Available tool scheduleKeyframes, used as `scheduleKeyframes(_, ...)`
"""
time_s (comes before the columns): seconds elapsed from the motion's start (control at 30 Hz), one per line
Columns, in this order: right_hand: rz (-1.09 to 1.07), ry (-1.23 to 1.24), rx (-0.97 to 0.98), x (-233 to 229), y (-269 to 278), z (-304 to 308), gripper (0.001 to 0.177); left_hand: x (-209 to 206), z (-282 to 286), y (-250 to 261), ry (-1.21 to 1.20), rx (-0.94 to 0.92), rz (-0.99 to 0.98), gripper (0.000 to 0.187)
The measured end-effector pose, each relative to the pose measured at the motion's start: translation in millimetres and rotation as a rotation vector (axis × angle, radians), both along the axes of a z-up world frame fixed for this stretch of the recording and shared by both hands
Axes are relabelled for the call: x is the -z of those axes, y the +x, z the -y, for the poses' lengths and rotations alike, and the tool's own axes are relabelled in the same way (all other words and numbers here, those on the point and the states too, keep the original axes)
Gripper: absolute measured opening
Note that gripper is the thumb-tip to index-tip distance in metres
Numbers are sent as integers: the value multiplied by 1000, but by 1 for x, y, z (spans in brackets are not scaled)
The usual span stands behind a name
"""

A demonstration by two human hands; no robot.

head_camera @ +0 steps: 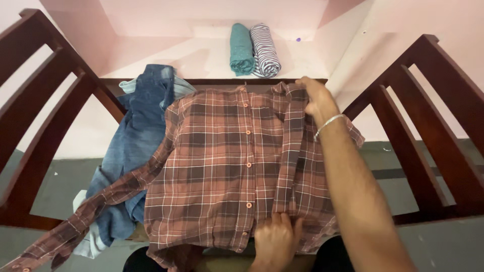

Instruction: The person buttons a light blue polka-dotted shirt, folds it into a compact roll, and places it on a shelf. They then button and fold a brown plaid shirt in the same manner.

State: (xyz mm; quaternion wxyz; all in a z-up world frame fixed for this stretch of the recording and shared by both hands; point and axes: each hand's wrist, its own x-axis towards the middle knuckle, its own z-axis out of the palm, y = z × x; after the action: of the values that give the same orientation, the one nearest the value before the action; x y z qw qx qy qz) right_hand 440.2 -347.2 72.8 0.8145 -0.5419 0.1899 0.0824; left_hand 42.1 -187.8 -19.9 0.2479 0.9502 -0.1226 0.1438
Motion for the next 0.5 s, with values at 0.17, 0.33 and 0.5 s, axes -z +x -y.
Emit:
scheduleKeyframes(0.17, -42, 11, -23, -15, 27, 11, 3, -6, 13, 6, -32, 34, -104, 15)
scheduleKeyframes(0.33, 103, -85, 149, -47, 41, -11, 2, -28, -7, 9, -533, 74, -38, 17)
scheduleKeyframes(0.5, 447, -141, -293, -60, 38, -78, 14, -26, -74, 37, -1110, 120, -171, 17)
